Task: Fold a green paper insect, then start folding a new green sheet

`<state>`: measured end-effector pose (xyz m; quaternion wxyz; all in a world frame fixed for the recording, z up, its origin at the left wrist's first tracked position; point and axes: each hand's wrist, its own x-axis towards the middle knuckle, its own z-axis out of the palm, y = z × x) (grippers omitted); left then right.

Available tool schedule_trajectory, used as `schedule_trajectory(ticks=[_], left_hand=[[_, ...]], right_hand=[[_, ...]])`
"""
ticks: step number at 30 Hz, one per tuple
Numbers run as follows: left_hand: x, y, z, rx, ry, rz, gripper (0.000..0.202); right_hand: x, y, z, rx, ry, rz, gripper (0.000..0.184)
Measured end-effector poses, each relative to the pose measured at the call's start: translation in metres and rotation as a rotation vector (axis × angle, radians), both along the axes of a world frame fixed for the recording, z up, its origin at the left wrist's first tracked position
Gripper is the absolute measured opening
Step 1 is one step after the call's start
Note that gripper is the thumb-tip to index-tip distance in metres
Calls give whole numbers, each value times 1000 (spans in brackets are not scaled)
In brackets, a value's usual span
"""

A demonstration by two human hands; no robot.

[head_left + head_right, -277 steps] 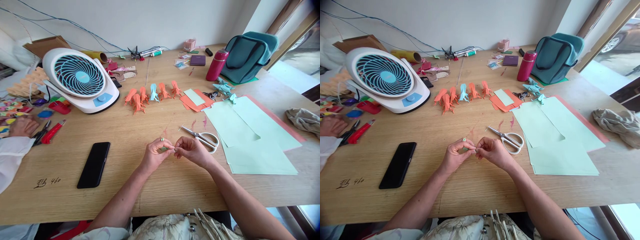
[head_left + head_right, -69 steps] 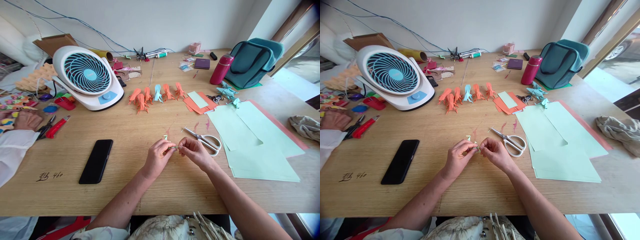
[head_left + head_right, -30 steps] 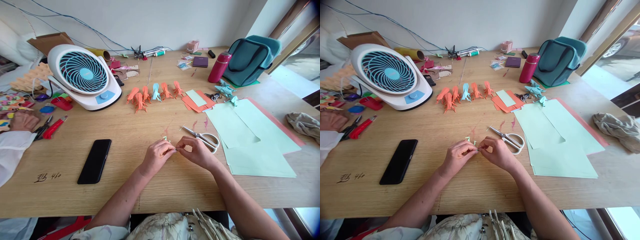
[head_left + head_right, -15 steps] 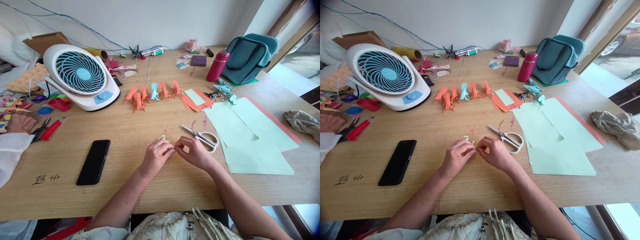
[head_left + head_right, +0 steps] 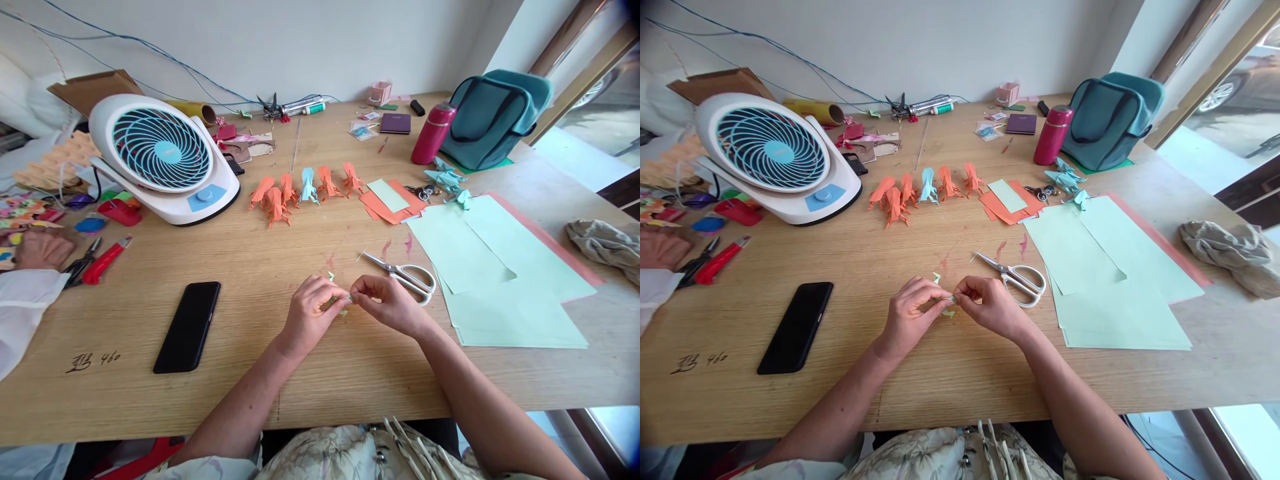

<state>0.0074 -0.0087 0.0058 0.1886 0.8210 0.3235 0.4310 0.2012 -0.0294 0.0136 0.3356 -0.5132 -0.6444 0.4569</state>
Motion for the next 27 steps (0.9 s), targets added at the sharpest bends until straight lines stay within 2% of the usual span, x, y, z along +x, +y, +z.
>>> schedule_trajectory(ticks=[9,15,21,27], left_hand=[[-1,1,1,39,17,21,4],[0,1,2,22,17,26,2],[0,0,1,-43,-1,59,3],[2,-2,1,-72,-1,86,5]], right_hand=[[7,3,-7,-152,120,34,25],[5,4,-5,-264,248,34,28],[2,3,-2,-267,301,22,34],[2,3,-3,-259,308,18,33]])
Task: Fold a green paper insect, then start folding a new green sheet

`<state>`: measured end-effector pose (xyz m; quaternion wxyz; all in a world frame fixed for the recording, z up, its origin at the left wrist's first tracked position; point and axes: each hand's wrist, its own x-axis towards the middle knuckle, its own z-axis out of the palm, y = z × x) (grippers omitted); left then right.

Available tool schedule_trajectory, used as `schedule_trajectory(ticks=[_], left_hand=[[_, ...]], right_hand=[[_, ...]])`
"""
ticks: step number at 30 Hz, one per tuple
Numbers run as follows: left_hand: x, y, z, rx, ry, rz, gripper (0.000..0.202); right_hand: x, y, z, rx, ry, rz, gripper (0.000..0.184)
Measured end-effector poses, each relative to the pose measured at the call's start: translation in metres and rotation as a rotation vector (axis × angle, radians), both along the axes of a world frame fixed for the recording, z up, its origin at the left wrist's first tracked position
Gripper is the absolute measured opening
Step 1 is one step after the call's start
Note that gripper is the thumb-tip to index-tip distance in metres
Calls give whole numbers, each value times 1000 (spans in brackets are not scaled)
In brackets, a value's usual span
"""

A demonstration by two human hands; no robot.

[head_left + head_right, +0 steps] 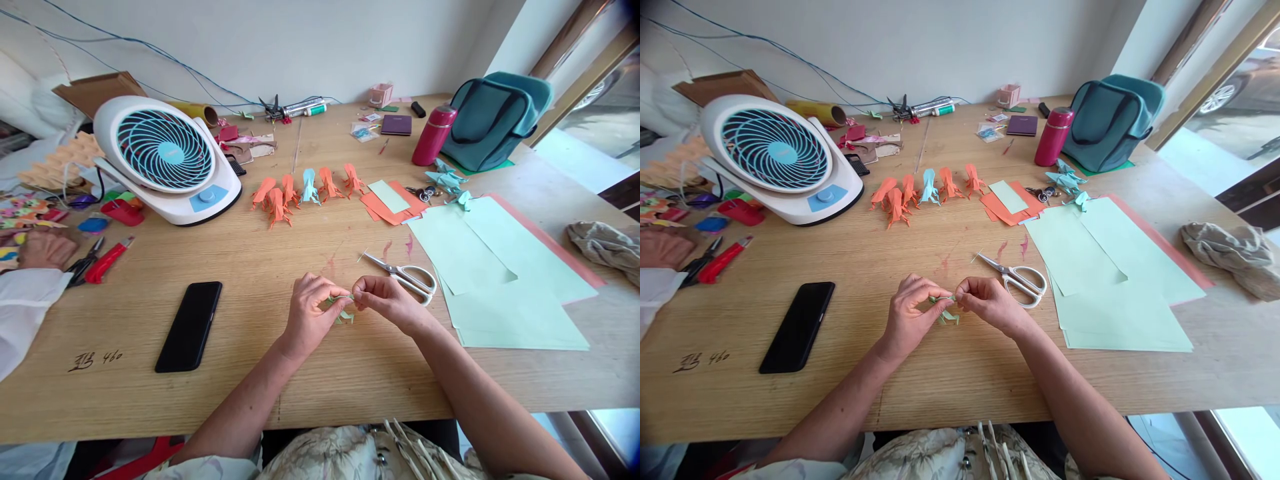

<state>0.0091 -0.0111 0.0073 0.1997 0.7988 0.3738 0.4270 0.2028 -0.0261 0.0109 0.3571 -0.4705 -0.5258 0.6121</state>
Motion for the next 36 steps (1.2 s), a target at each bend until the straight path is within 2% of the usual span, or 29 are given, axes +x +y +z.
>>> schedule_trajectory(ticks=[11,21,36], left_hand=[[1,-2,-1,27,35,29,6],[0,-1,-1,37,156,34,7],[-2,-1,0,56,267,35,9]], right_hand=[[-4,0,-4,-108,145,-46,41],[1,0,-8,167,-137,-28,24],[-4,-3,0,307,-241,-68,15]])
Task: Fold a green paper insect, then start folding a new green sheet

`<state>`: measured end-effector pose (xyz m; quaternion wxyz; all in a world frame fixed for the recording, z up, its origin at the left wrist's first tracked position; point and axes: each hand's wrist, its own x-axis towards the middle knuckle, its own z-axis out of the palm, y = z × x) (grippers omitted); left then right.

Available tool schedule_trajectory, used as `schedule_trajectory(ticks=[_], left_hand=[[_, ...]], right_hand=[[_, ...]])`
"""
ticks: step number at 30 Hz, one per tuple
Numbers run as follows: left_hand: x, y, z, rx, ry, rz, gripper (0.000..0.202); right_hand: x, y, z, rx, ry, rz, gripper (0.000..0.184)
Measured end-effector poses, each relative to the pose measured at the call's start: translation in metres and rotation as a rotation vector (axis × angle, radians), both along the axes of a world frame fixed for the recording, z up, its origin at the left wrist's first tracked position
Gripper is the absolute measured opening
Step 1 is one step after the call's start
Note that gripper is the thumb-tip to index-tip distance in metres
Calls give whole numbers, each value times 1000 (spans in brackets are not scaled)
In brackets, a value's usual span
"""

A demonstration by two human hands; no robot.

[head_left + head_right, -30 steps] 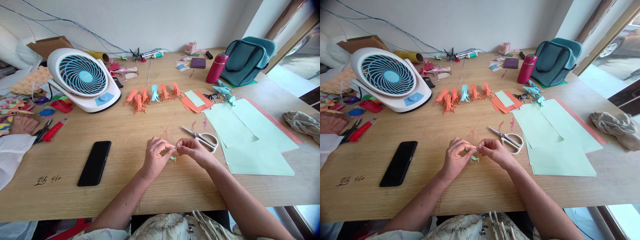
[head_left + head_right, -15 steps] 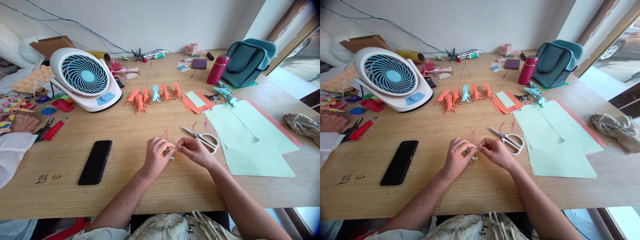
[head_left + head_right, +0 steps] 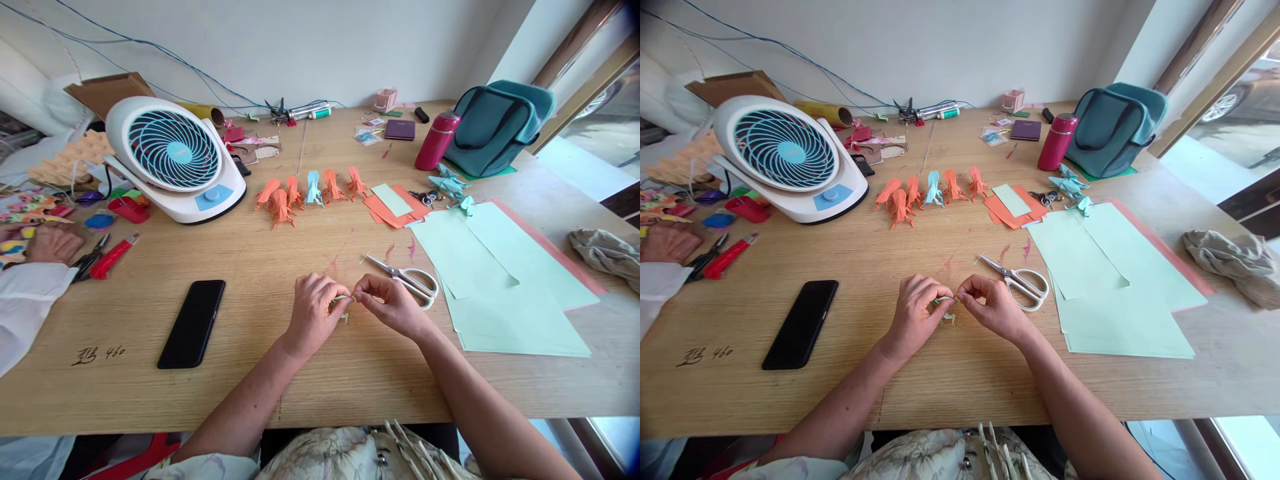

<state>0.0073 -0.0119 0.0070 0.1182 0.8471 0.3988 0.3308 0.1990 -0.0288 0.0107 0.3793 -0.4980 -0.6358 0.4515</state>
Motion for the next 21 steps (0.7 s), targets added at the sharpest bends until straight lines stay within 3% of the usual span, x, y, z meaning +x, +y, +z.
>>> schedule_trajectory(ticks=[21], left_hand=[[-1,2,-4,42,58,-10,8]], right_hand=[[3,1,-6,-35,105,-56,25]])
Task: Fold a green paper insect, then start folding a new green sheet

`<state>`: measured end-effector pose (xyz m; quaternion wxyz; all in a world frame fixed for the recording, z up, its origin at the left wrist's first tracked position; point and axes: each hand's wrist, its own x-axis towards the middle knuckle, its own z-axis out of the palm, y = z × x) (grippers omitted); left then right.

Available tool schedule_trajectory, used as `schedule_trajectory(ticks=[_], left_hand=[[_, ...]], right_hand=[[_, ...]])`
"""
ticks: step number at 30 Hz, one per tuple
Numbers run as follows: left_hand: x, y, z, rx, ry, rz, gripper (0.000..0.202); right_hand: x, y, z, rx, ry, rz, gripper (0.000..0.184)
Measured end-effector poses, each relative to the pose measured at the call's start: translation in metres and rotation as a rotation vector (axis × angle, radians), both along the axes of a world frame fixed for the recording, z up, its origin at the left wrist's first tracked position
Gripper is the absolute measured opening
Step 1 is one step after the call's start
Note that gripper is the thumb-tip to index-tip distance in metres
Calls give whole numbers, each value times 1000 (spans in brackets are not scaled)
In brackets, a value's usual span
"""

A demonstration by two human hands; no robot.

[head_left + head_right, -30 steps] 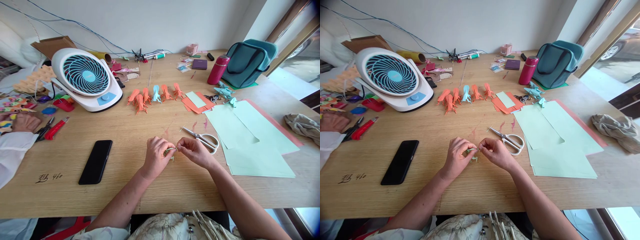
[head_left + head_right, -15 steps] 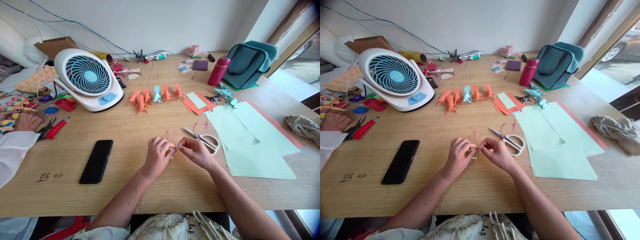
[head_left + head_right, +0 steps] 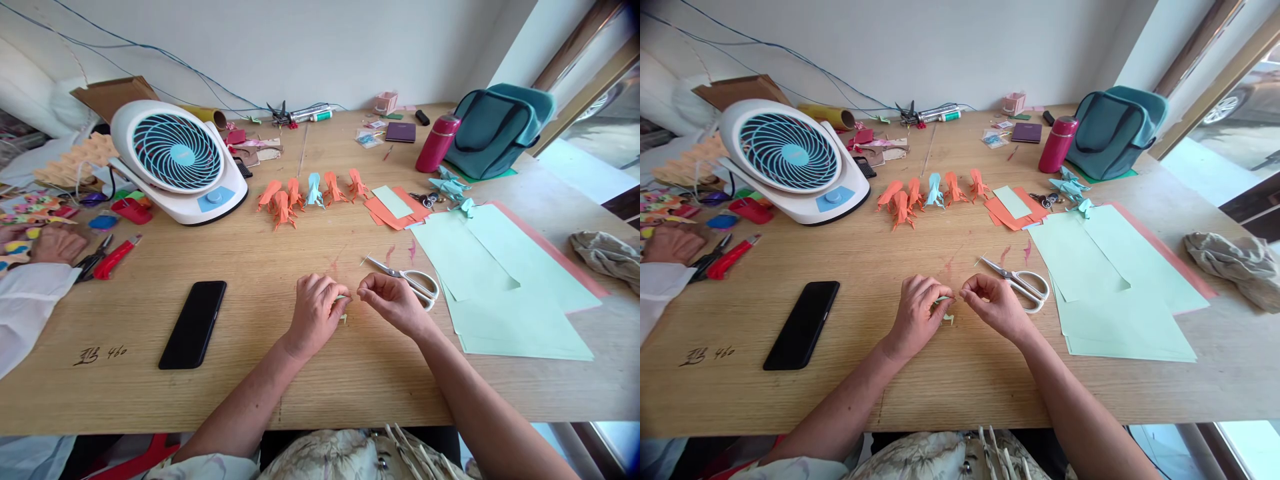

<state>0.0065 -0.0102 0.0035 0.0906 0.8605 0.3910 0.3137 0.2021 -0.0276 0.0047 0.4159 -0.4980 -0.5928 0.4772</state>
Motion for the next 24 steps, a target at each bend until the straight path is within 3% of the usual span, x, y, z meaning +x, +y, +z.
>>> schedule_trajectory(ticks=[4,12,18,24], left_hand=[[-1,0,1,-4,19,-7,15],[0,-2,4,12,15,-17,14],[0,0,2,1,-18,-50,19],[0,1,2,-16,-141,-45,11]], right_hand=[[1,1,-1,35,-18,-1,27],[-2,-3,3,155,-13,95,14],[-6,-4,8,232,-100,81,18],[-7,-4,4,167,-7,41,22]])
